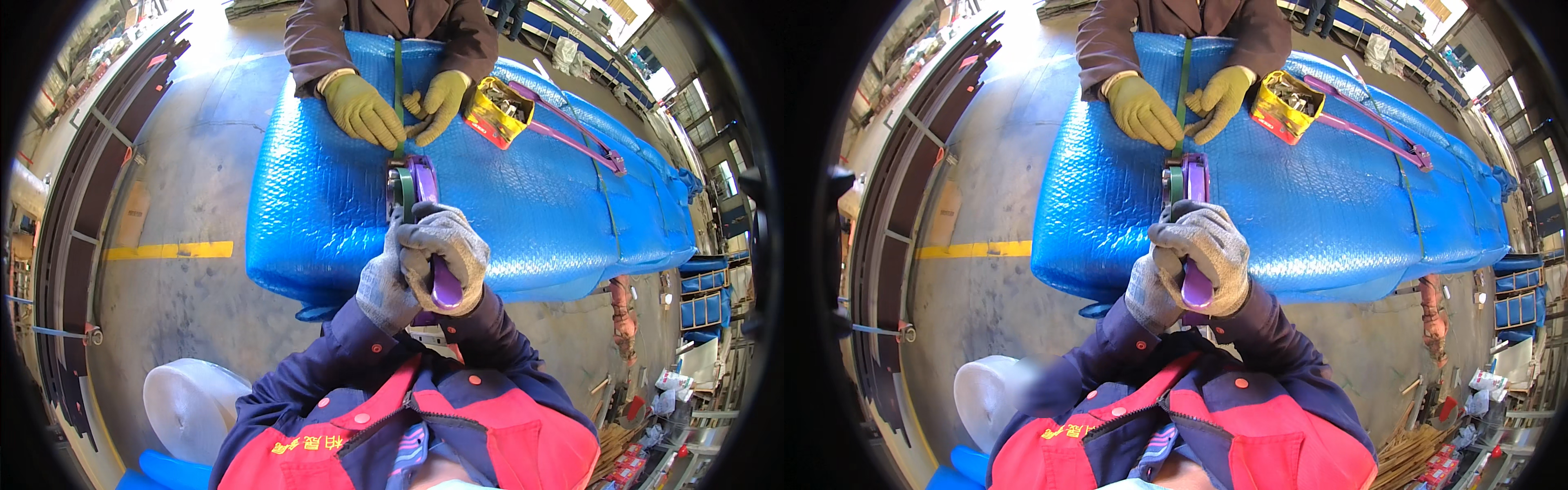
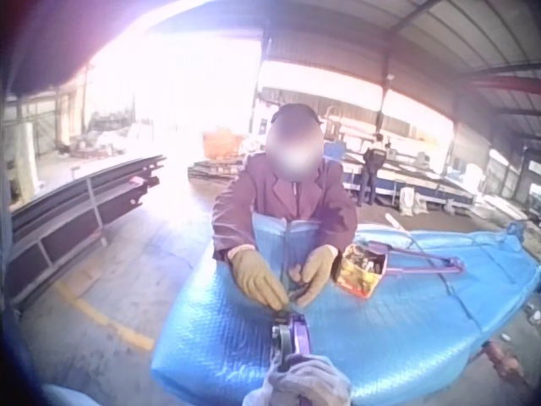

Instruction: The person threads green straps through purple ratchet tensioners and tightens them around a large blue-wrapped package. A coworker assists by holding the package and operating a second tensioner. The person repeats the strapping process on multiple sections of the package.

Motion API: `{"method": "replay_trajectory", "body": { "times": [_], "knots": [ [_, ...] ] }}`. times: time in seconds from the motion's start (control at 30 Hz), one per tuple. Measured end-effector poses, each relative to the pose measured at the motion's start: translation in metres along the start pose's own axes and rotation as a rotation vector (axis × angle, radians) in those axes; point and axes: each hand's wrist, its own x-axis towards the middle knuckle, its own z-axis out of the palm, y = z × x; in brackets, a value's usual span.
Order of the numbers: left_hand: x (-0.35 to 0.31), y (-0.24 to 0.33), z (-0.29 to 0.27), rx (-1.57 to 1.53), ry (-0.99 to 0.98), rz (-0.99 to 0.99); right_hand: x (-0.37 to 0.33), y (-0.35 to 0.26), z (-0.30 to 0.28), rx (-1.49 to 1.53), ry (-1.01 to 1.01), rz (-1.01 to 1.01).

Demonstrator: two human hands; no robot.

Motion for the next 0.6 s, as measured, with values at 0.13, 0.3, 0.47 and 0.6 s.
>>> {"method": "replay_trajectory", "body": {
  "times": [0.13,0.3,0.47,0.6],
  "knots": [
    [0.0012,-0.0033,0.0003,-0.037,-0.022,0.018,0.0026,0.0004,-0.0008,0.016,-0.007,-0.016],
    [0.0030,-0.0084,0.0008,-0.009,0.011,0.106,0.0004,-0.0015,0.0024,0.038,0.037,-0.022],
    [0.0047,-0.0079,0.0000,0.086,0.021,0.172,-0.0060,0.0026,0.0029,0.050,0.065,-0.049],
    [0.0053,-0.0049,0.0009,-0.044,0.024,0.128,-0.0063,0.0043,0.0037,0.070,0.056,-0.049]
  ]
}}
